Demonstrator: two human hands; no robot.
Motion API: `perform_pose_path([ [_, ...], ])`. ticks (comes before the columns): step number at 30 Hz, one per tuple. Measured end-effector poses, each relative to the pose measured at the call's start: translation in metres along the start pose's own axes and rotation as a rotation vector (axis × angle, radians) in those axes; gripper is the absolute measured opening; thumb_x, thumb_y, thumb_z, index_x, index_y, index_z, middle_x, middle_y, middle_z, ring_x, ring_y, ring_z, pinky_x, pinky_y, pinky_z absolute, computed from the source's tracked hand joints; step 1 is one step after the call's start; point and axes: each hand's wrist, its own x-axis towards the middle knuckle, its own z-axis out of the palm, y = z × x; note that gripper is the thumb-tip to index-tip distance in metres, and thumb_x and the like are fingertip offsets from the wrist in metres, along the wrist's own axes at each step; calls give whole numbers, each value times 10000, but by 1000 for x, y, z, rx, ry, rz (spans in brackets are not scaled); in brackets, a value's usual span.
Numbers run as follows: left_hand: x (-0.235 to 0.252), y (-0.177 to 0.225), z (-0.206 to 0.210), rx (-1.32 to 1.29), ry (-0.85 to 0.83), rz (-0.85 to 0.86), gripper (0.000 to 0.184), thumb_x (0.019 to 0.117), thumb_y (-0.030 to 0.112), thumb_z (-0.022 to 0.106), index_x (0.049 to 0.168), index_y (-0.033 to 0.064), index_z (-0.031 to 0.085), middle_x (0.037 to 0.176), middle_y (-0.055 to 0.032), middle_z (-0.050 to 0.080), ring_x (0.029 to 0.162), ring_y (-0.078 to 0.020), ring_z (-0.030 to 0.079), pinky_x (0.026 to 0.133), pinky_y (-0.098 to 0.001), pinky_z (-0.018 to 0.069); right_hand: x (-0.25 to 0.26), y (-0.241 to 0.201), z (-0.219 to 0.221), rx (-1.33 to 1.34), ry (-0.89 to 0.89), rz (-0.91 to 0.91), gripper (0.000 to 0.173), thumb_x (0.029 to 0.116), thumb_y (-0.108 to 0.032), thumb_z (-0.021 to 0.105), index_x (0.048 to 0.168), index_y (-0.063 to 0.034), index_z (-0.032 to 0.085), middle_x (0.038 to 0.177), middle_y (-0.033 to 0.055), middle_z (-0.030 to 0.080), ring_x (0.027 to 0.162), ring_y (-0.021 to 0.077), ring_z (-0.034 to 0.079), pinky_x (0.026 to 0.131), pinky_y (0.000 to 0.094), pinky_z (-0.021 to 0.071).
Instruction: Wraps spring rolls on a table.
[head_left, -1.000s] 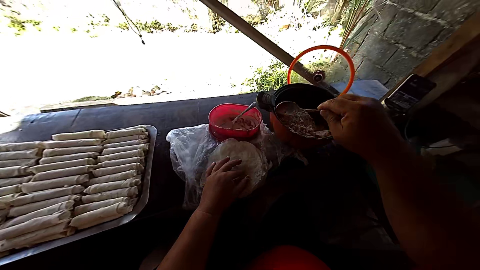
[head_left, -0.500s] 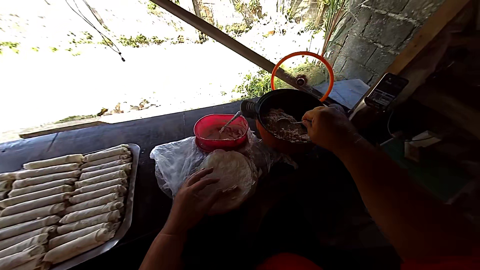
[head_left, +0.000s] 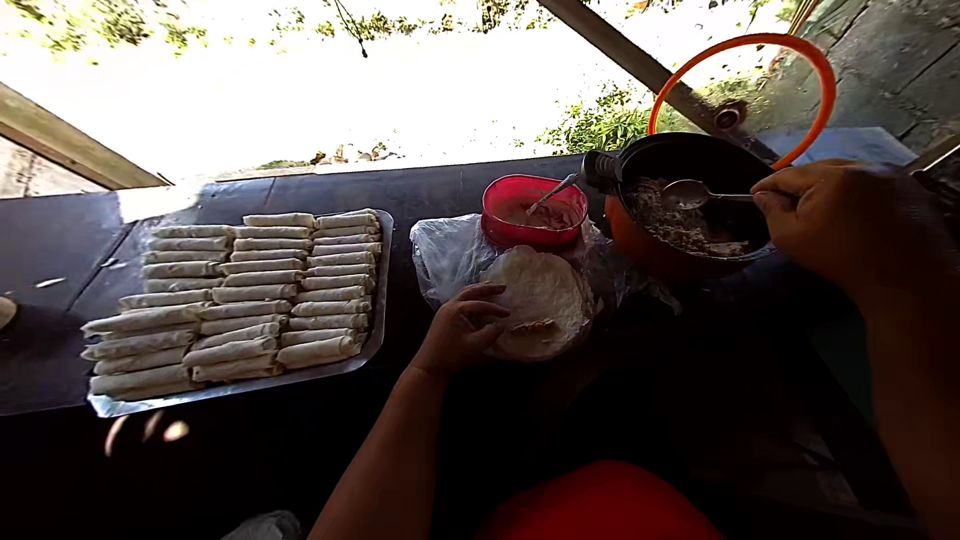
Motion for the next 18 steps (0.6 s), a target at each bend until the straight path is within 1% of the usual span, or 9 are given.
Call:
perform_pose_path([
  [3,1,1,1,57,-32,13,140,878,246,728,988,225,812,1416,80,629,1442,-110,446,1173,-400,425,-1,5,-5,12,89,-18,332,1073,-225,478,1110,-15,733,1070,262,704,1037,482,666,844,692,497],
  [5,1,1,1,66,-42,26,142,880,251,728,993,231,812,1424,87,622,1457,-115,427,1181,-397,416,-1,10,-6,18,135,-24,364,1075,-283,460,1126,-40,726,1072,241,705,1025,461,671,836,671,511],
  [7,1,0,1,57,-45,48,148,875,278,740,996,238,814,1428,89,621,1470,-128,411,1195,-412,395,-2,10,-9,23,158,-26,363,1076,-294,461,1127,-48,723,1059,232,702,1003,445,673,829,645,517],
  [8,1,0,2,58,-49,57,151,873,304,752,999,250,815,1431,97,618,1476,-131,401,1199,-421,388,-3,10,-9,22,161,-27,362,1074,-293,460,1119,-46,721,1053,234,701,996,443,672,822,642,517],
  [10,1,-2,3,82,-57,66,154,876,358,764,1000,283,817,1433,123,611,1482,-125,388,1205,-445,372,-3,10,-7,18,150,-27,368,1075,-287,458,1107,-30,720,1040,250,697,993,464,670,811,666,511],
  [12,1,-2,5,114,-62,68,145,878,376,759,989,303,817,1426,138,613,1485,-121,378,1217,-478,330,-3,9,-5,5,108,-11,359,1073,-258,454,1092,-15,719,1049,264,697,1017,492,663,815,703,498],
  [13,2,-2,6,130,-63,64,132,879,375,756,977,311,819,1423,146,614,1487,-117,374,1221,-483,319,-3,9,-4,-3,85,-7,343,1070,-231,461,1077,-7,720,1033,272,695,1006,505,661,799,713,491],
  [16,3,0,8,169,-64,57,100,883,372,753,941,325,820,1414,161,619,1489,-107,369,1223,-482,314,-2,10,-2,-25,32,3,295,1060,-170,489,1032,3,726,995,278,697,976,510,664,779,721,485],
  [18,5,-1,10,176,-53,67,119,885,396,746,957,329,814,1407,157,624,1481,-105,381,1222,-480,317,-3,10,-5,-28,31,10,289,1057,-172,494,1034,-4,728,1000,274,698,973,506,665,775,717,488],
])
